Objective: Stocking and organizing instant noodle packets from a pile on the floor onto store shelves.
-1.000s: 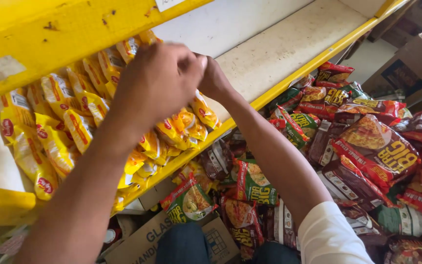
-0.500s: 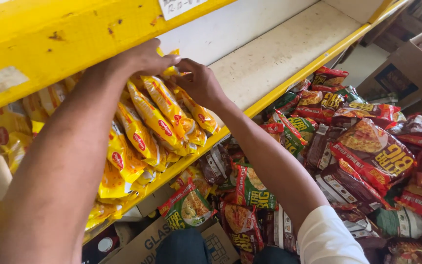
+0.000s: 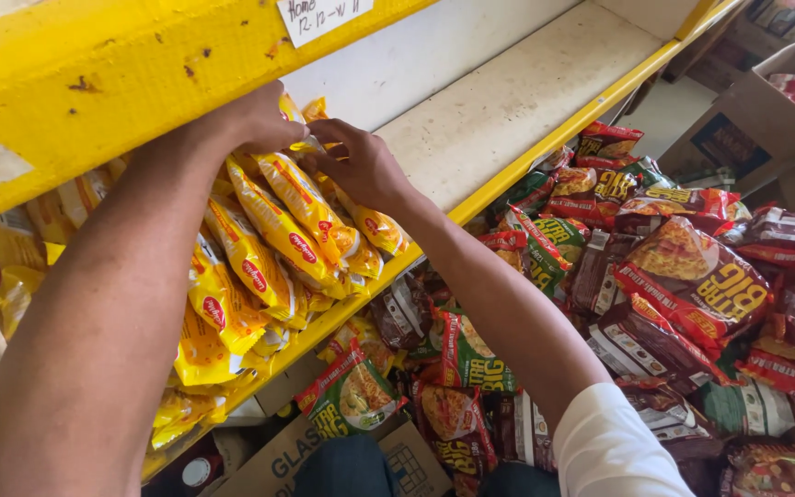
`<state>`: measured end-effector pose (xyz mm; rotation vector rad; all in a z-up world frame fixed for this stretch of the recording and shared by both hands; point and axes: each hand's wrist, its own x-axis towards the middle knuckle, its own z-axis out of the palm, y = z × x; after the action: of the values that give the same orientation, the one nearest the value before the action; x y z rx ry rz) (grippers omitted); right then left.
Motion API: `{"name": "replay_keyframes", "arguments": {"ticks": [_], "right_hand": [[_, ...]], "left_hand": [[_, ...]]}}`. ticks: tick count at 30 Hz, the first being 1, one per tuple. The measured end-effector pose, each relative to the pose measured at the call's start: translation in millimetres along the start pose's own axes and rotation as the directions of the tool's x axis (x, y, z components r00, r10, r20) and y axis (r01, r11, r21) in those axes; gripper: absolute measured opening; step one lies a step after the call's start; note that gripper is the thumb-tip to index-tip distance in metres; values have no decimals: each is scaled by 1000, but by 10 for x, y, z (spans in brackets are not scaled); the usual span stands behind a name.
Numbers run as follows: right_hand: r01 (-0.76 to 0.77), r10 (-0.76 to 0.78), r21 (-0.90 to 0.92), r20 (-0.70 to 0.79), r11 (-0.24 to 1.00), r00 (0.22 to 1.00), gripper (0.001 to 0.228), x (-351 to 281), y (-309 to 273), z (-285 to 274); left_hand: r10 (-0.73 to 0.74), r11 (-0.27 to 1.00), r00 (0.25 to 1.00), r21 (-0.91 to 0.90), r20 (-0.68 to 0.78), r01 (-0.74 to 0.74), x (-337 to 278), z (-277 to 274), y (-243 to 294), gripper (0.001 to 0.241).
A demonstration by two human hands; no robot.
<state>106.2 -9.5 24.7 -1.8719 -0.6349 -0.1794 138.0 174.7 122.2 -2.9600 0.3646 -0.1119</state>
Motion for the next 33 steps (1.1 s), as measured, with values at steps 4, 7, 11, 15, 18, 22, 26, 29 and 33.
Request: {"name": "replay_keyframes", "arguments": {"ticks": [4,7,11,15,18,22,26,29,33], "right_hand": [[90,-92,55,45,994,995,44,19,317,-38],[112,-113,14,22,994,993,49,23,299,-25],[68,-68,49,17,997,998,47,42,327,10],[87,-87,0,7,996,996,49,38,345,37],[161,-161,-20,17,987,987,49,12,390,41],[158,-158,-47,11,986,987,49,-4,366,45],[180,-180,-75,5,981,984,48,-24,372,56],[184,-184,-87,7,979,983,47,-28,350,55],[213,-216,-143,-8,967,976,49,-63,337,25]], "left_hand": [[5,1000,1000,-23,8,-5,52,81,11,77],[33,997,999,-74,-39,-35,128,142,-19,73],[11,997,999,-76,-44,-14,162,109,-8,57],[-33,988,999,-151,20,35,-21,-13,80,50],[-67,981,996,-177,54,76,-173,-206,152,47],[-70,976,995,-202,64,82,-152,-182,116,45],[-60,976,997,-205,50,70,-172,-181,131,44],[-59,972,997,-223,48,69,-182,-182,127,46],[-14,969,1000,-248,5,14,-90,-73,89,50]]}}
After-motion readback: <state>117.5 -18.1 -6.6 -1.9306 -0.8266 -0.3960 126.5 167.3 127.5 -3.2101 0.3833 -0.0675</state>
